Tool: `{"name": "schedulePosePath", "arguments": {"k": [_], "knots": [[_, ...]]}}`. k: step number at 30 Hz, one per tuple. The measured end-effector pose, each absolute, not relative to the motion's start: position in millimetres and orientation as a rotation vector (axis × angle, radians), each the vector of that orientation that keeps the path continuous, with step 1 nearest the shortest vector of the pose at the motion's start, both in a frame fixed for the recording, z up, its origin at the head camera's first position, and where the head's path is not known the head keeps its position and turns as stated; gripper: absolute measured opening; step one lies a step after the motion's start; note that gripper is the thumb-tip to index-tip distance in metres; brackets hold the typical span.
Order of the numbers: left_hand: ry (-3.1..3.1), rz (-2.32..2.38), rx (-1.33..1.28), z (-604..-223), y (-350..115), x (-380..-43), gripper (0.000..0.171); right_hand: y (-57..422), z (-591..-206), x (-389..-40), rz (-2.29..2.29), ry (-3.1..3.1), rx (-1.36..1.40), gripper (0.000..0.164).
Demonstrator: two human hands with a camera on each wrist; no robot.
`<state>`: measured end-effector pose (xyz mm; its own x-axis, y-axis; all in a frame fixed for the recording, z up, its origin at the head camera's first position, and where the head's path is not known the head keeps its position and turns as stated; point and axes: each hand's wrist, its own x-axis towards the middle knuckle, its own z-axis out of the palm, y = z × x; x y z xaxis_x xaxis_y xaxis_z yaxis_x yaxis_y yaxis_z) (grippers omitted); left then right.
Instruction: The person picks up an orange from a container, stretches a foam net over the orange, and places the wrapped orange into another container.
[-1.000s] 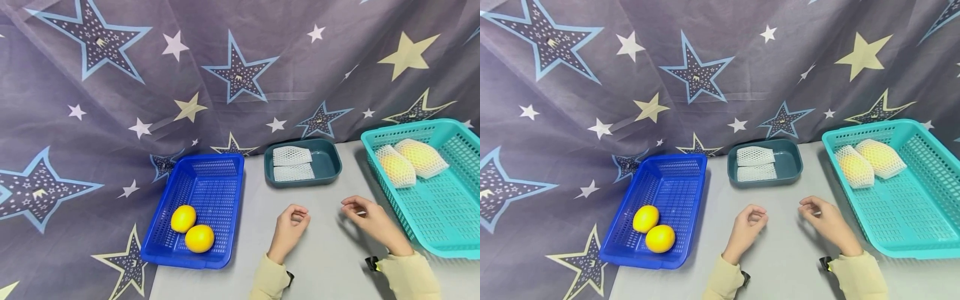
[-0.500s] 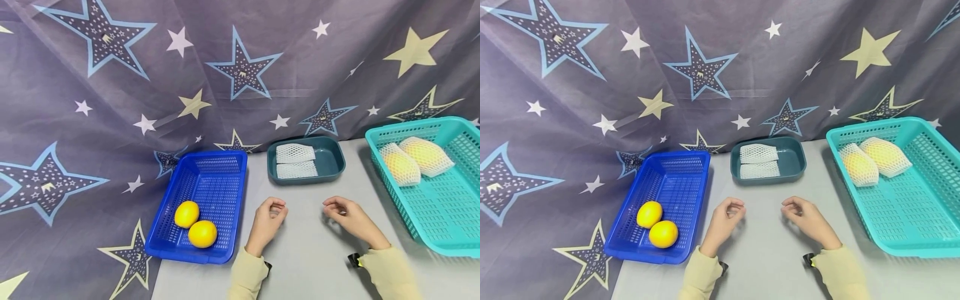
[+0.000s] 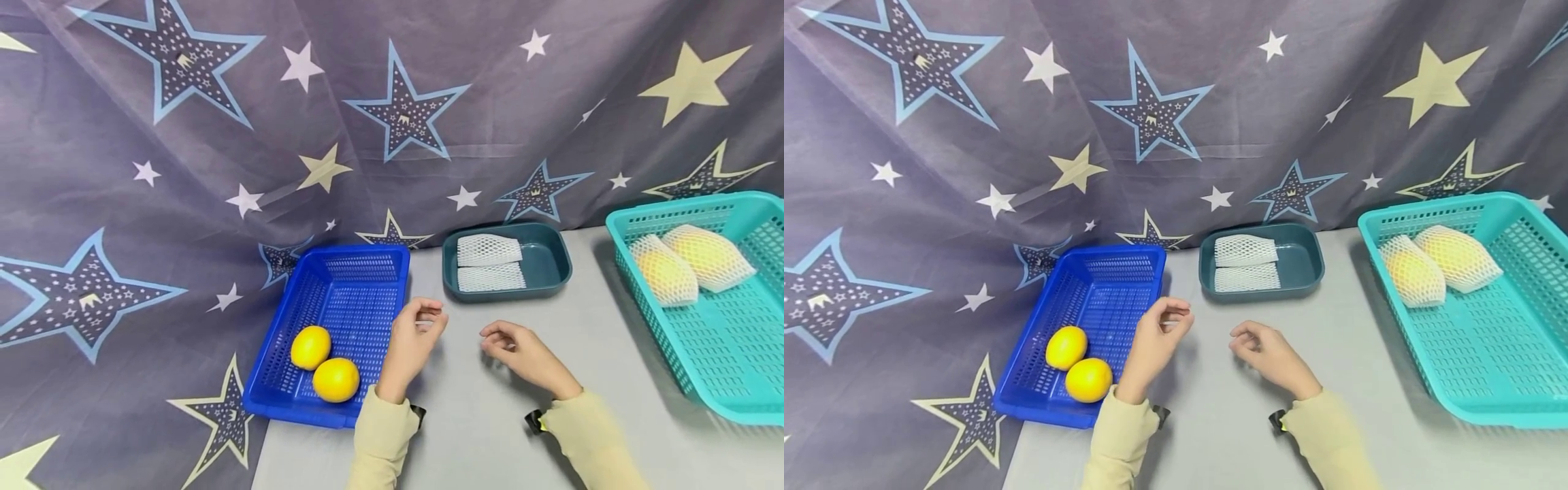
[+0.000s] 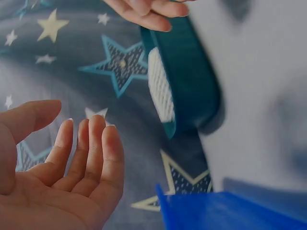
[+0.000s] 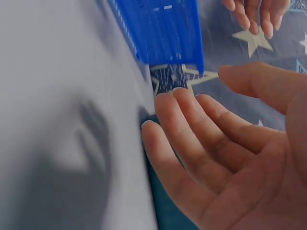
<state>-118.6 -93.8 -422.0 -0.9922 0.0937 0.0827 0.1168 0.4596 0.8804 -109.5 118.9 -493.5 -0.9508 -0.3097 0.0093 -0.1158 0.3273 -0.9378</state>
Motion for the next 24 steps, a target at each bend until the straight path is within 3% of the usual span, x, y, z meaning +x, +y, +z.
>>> {"name": "schedulePosePath", "arguments": {"k": [14,24], "knots": [[-2.629,-1.560,-0.148,-403,-149,-115,0.026,68,-487,-128,-1.683,2.332,-0.543,0.046],[-2.773,-1.460,-0.024,-408,-197,-105,0.037,29,-487,-128,-1.831,2.033,-0.482,0.053]]}}
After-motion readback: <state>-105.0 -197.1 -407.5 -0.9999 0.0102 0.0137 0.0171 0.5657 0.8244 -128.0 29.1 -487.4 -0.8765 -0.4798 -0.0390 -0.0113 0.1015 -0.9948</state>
